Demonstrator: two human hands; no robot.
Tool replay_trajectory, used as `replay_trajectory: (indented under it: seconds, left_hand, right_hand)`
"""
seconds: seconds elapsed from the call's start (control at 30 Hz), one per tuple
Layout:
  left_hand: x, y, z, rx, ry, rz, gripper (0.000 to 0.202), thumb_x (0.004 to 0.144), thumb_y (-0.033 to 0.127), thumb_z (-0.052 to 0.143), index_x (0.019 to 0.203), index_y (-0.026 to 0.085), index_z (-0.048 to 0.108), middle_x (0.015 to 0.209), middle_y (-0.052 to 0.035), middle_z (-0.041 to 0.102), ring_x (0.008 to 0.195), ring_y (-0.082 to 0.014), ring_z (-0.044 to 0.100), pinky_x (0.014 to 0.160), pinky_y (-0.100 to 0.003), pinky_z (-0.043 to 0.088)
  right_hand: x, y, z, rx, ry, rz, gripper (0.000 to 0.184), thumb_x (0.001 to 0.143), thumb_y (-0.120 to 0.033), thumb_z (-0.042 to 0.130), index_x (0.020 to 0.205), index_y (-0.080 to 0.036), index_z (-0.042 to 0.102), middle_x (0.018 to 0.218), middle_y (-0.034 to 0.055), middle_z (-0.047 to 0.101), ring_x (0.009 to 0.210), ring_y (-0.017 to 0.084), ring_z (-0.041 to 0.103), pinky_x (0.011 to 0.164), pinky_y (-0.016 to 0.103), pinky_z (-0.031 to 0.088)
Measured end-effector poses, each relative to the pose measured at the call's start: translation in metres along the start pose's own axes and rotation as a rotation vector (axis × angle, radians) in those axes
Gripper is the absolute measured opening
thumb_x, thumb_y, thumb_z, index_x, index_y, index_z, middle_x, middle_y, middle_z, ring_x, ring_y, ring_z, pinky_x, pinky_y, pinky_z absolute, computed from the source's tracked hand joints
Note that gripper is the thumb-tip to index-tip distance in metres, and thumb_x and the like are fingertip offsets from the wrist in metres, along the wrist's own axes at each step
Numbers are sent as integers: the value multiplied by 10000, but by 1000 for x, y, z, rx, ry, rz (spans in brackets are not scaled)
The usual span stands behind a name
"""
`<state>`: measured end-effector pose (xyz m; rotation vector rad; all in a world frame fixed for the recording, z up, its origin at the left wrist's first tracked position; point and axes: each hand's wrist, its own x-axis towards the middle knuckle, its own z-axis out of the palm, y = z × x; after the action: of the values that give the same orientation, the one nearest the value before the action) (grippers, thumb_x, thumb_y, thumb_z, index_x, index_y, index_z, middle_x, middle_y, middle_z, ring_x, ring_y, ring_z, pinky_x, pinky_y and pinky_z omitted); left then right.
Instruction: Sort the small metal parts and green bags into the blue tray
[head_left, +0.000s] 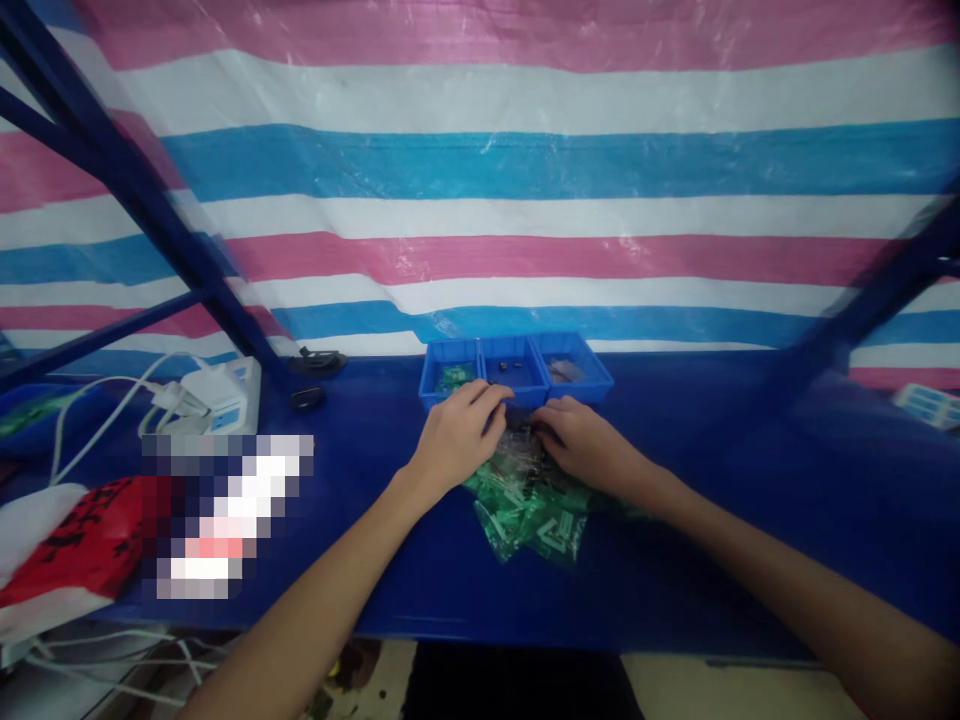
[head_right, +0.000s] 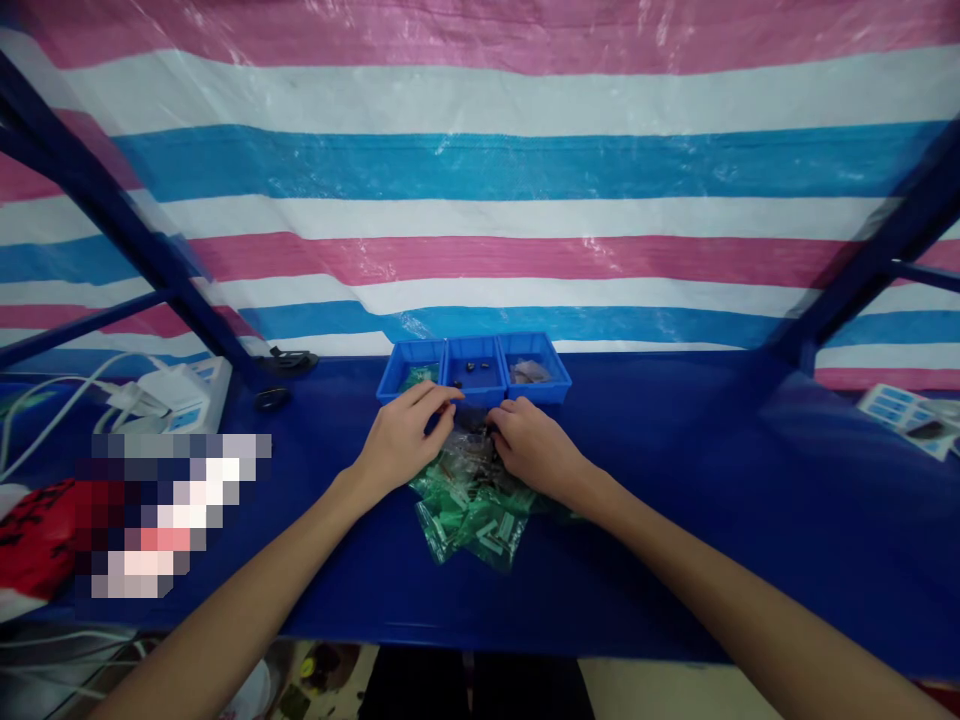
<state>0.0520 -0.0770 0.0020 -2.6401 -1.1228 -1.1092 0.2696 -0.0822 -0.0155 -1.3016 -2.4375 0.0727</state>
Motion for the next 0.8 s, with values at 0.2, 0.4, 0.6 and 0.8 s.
replay_trajectory:
  seconds: [0.2,0.4,0.6,0.8]
  left_hand:
    - [1,0,0,-6,-4,0,229,997,180,462,1162,188,621,1036,-67,654,919,-182,652,774,-306,562]
    - [1,1,-1,3,-10,3,232,1003,189,454,1162,186,623,1029,-68,654,914,-181,654,774,-300,562]
    - [1,1,-1,-11,-32,13,233,995,170,463,1170,187,615,1050,-69,658,921,-182,656,782,-307,565]
    - [-1,1,2,-18,-126,102,152,991,261,542,1100,196,625,1031,-47,658,973,-190,652,797,-310,565]
  right_hand:
    - [0,4,2,77,-8,-8,271,860,-69,512,1044,-182,675,964,93,699,897,250,623,779,358,474]
    - [3,6,-3,141,69,-16,271,832,-46,486,1027,-161,635,930,96,669,803,217,610,721,329,463]
    - [7,6,-7,250,226,5,247,918,-126,467,1048,-182,670,916,88,661,824,220,623,754,352,477]
    - [6,-4,-8,523,260,170,174,924,-253,554,958,-214,720,907,62,711,785,209,641,720,358,488]
